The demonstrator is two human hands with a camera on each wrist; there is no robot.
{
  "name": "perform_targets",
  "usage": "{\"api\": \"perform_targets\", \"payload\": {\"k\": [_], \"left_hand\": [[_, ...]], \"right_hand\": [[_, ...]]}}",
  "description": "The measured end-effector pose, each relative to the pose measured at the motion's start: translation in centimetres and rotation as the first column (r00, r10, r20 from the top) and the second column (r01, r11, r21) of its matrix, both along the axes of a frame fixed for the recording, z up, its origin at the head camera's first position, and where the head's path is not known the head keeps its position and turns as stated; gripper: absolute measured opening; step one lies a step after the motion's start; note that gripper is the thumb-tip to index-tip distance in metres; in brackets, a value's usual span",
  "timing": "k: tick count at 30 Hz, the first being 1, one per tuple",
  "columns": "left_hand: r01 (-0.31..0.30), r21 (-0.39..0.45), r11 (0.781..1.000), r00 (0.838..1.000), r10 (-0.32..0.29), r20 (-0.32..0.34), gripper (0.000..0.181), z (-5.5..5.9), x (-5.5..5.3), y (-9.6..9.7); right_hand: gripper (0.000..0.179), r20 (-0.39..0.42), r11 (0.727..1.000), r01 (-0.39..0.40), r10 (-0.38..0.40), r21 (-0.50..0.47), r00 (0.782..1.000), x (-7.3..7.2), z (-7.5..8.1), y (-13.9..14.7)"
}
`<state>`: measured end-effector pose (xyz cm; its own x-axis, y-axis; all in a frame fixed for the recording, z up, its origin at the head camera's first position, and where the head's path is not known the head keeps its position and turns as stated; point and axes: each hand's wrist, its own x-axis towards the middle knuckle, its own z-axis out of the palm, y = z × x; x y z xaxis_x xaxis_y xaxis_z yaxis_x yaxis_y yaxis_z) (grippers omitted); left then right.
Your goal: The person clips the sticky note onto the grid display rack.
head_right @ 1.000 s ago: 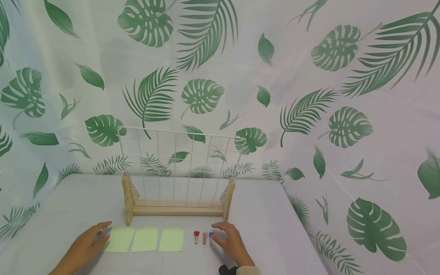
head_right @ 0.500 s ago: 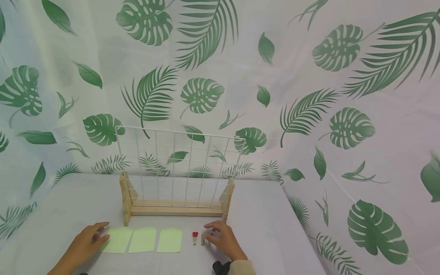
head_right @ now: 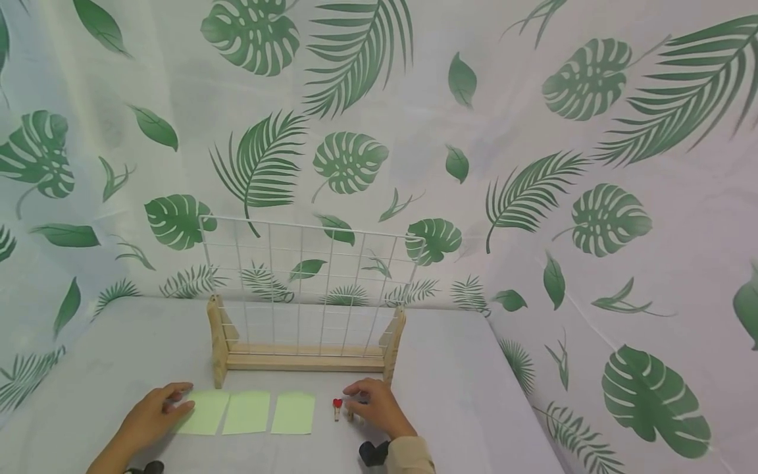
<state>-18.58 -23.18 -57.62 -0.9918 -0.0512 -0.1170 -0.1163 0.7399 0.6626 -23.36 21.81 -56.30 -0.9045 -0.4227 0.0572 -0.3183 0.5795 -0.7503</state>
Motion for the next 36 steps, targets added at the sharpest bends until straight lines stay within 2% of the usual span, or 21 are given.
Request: {"api": "perform_targets", "payload": {"k": [4,9,20,27,33,36], "left_hand": [[0.025,0.014,1.000,0.999,-0.025,0.020,0.046,0.3,-0.3,-0.5],[0.014,0.047,0.999,0.998,-0.016,0.055,0.043,0.5,-0.8,-0.5],[-0.007,0.045,0.999,0.999,0.004,0.049,0.033,0.3,-1.5,-0.2],[-0.049,-0.002,0.999,0.995,0.049,0.089,0.028,0.7,-1.6,0.2],[-0.050,-0.004,0.999,0.994,0.050,0.093,0.020,0.8,-1.5,0.1],[-0.045,0.009,0.999,0.995,0.044,0.088,0.019,0.8,-1.5,0.1]], "right_hand": [[0.015,0.009,1.000,-0.024,0.024,0.001,1.000,-0.5,-0.3,-0.6],[0.015,0.019,1.000,-0.029,0.029,-0.002,0.999,-0.7,-0.4,-1.2],[0.015,0.108,0.994,0.087,-0.094,0.062,0.990,-1.0,-0.3,-2.3],[0.016,0.073,0.998,0.055,-0.057,0.039,0.996,-0.9,-0.6,-2.3],[0.014,0.147,0.999,0.047,-0.048,0.008,0.988,-0.9,-0.3,-2.1],[0.012,0.192,0.998,0.036,-0.028,-0.041,0.981,-0.9,-0.1,-1.8]]}}
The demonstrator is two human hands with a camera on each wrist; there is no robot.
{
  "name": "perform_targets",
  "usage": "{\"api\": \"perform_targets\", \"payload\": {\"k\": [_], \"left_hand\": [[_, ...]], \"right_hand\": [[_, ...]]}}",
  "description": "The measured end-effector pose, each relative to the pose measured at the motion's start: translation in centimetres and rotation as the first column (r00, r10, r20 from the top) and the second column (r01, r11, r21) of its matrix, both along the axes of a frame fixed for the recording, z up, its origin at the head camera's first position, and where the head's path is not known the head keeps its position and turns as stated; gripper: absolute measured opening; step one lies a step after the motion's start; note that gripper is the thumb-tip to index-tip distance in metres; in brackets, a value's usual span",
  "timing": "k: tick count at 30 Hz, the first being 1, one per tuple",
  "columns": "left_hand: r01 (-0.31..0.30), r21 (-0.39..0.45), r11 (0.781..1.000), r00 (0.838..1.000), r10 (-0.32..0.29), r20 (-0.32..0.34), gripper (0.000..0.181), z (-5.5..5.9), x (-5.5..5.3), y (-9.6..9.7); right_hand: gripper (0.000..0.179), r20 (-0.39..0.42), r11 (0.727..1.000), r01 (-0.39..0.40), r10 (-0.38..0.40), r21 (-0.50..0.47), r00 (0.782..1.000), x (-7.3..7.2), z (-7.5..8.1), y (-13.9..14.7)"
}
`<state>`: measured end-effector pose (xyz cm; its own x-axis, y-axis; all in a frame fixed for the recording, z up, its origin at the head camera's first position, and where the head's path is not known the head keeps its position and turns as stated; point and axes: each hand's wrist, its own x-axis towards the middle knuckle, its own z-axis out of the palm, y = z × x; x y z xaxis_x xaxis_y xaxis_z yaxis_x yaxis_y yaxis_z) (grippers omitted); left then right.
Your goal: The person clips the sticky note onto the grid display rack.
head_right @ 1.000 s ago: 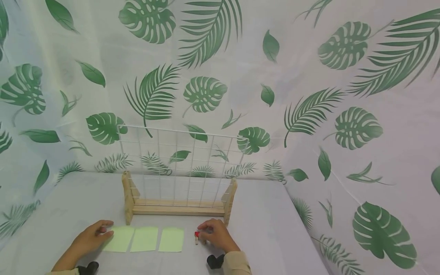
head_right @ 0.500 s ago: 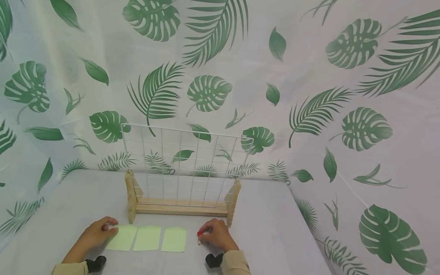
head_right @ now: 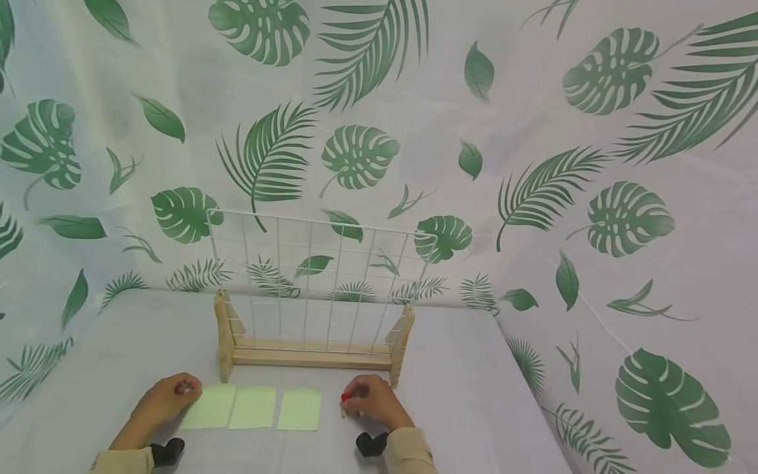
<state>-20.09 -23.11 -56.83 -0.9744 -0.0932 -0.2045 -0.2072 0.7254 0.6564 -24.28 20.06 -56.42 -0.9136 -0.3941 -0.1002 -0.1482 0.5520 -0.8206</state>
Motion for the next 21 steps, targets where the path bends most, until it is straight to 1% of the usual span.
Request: {"api": "perform_targets", "payload": {"k": [4,6,11,14,18,21], "left_hand": [[-0.003,0.029,1.000,1.000,0.003,-0.004,0.020,0.1,0.2,0.0],[-0.003,0.043,0.999,1.000,0.003,-0.004,0.021,0.2,0.2,0.1],[0.018,0.061,0.998,1.000,-0.018,-0.009,0.019,0.8,0.2,0.2],[0.021,0.076,0.997,1.000,-0.021,-0.005,0.018,1.1,0.4,-0.1],[0.020,0.100,0.995,1.000,-0.021,0.003,0.019,1.5,0.9,-0.5],[0.028,0.099,0.995,1.000,-0.028,-0.005,0.019,1.8,1.2,-0.9]], "right_hand": [[0.010,0.034,0.997,-0.025,0.028,-0.076,0.999,0.1,0.4,0.2],[0.012,0.032,0.995,-0.034,0.037,-0.090,0.999,0.2,0.7,0.4],[0.020,0.007,0.999,-0.020,0.021,-0.038,1.000,0.1,1.3,0.8],[0.020,0.003,1.000,0.002,-0.002,-0.013,1.000,0.0,1.4,0.9],[0.019,-0.007,1.000,0.012,-0.012,-0.020,1.000,0.0,1.6,0.8],[0.017,-0.008,1.000,0.019,-0.020,-0.024,1.000,0.1,1.9,0.8]]}}
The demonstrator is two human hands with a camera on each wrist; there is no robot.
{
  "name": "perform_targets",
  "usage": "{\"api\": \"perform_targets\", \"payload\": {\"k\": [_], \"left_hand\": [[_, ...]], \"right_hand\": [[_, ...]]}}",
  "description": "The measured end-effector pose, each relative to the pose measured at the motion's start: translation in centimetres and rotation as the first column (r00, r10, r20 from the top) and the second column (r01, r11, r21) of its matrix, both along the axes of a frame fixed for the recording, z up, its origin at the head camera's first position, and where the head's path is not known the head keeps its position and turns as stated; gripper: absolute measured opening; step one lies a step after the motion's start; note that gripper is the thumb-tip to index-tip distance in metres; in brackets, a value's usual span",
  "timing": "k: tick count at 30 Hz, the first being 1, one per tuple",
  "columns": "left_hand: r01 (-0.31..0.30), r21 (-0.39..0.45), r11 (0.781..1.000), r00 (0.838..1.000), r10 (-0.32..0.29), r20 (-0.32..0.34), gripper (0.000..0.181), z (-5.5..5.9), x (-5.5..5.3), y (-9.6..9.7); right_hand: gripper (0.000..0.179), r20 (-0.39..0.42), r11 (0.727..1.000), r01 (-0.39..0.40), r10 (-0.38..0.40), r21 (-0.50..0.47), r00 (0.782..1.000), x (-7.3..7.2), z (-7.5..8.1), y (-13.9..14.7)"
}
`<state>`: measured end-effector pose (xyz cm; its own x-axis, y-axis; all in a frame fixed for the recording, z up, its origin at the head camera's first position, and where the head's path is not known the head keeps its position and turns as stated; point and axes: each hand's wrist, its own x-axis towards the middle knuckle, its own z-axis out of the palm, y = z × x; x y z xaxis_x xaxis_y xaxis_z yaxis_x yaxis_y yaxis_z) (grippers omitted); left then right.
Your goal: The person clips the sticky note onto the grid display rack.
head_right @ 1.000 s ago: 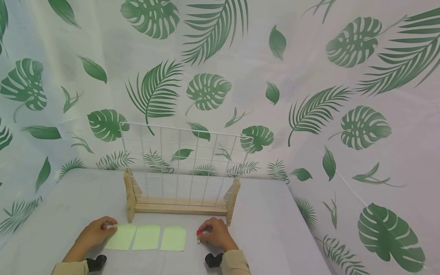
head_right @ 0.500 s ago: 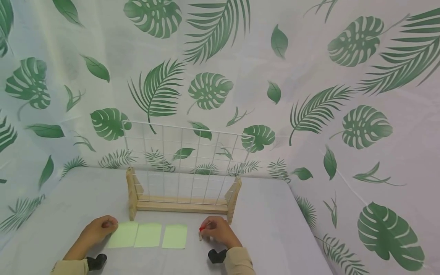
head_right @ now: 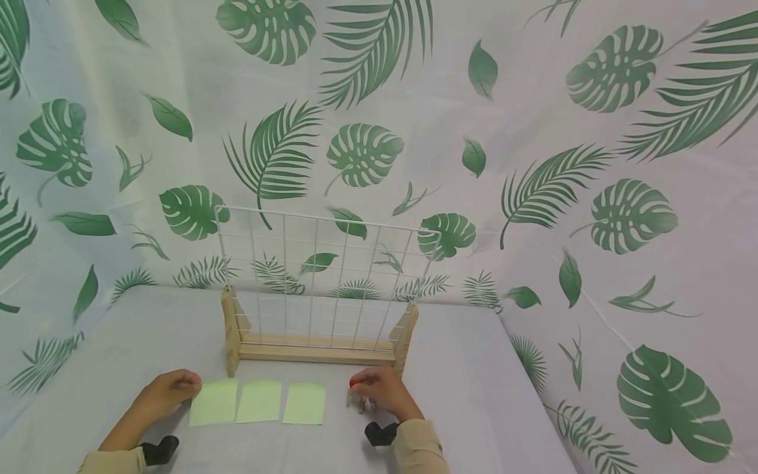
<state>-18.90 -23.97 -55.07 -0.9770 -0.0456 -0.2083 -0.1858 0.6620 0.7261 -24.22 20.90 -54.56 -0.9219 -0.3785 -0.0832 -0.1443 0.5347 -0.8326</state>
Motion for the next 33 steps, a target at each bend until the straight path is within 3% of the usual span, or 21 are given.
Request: {"api": "perform_targets", "payload": {"k": [6,14,22,33], "left_hand": [[0.003,0.006,1.000,1.000,-0.003,-0.002,0.022,0.2,0.1,-0.7],[0.003,0.097,0.995,1.000,-0.004,0.009,0.024,0.2,-0.2,-1.5],[-0.060,0.147,0.987,0.998,0.060,0.003,0.022,2.2,0.1,-0.4],[-0.086,0.179,0.980,0.989,0.105,-0.101,0.021,4.7,0.6,0.7]], "right_hand": [[0.018,0.016,1.000,0.005,-0.005,-0.019,1.000,0.0,0.8,-0.2],[0.020,-0.076,1.000,-0.028,0.028,-0.007,0.997,-0.5,1.8,-0.5],[0.016,-0.117,0.997,-0.037,0.028,-0.071,0.993,-0.6,2.7,-0.8],[0.025,-0.123,0.984,-0.070,0.050,-0.162,0.991,-0.3,4.5,-1.3]]}}
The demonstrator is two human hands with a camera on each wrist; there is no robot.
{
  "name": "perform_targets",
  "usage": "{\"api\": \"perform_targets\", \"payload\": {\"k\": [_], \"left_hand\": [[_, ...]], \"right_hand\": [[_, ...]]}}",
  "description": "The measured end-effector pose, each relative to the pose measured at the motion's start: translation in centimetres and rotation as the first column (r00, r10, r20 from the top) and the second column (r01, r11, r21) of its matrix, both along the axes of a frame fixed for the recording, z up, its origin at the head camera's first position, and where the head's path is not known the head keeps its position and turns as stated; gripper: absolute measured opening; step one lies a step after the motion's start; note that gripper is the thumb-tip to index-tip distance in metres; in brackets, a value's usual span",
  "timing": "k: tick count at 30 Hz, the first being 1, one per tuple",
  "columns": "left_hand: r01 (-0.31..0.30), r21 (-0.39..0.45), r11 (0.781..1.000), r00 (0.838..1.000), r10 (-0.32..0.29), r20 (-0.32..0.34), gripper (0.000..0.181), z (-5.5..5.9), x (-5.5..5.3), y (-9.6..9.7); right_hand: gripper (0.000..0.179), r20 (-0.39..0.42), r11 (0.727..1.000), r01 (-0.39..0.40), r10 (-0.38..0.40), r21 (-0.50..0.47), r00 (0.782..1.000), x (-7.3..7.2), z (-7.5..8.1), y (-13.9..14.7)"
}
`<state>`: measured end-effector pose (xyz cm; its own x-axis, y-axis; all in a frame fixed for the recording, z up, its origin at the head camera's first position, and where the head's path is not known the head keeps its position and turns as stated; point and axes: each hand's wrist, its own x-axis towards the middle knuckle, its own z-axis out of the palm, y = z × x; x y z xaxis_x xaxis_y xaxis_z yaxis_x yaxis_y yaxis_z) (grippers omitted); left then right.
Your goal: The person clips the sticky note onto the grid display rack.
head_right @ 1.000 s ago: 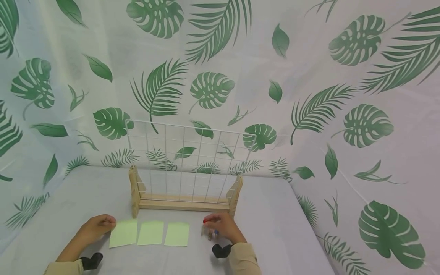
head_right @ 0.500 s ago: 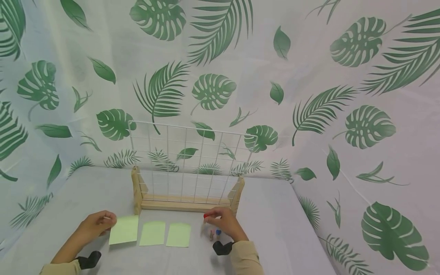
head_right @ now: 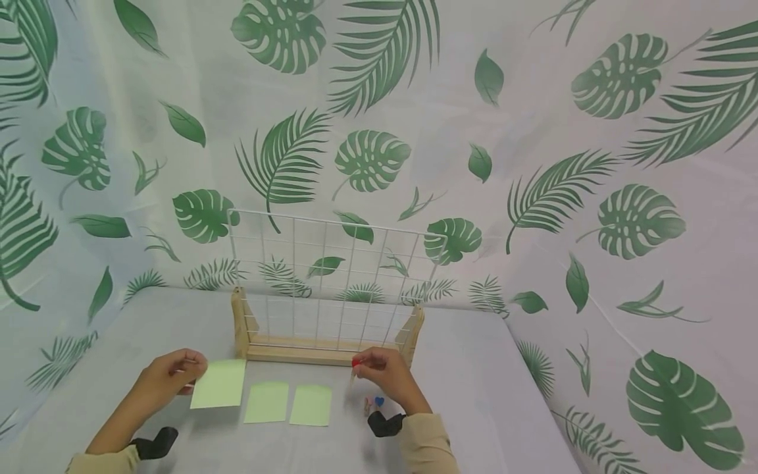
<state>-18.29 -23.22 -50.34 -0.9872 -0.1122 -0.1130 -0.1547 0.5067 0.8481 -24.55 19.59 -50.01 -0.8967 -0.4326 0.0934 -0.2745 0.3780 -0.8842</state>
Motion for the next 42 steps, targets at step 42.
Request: {"api": "perform_targets", "payload": {"k": [42], "left_hand": [[0.004,0.063,0.998,0.974,0.011,-0.226,0.029,5.6,0.7,2.0]], "right_hand": [[0.020,-0.172,0.999,-0.042,0.041,-0.005,0.984,0.6,5.7,-2.0]]}}
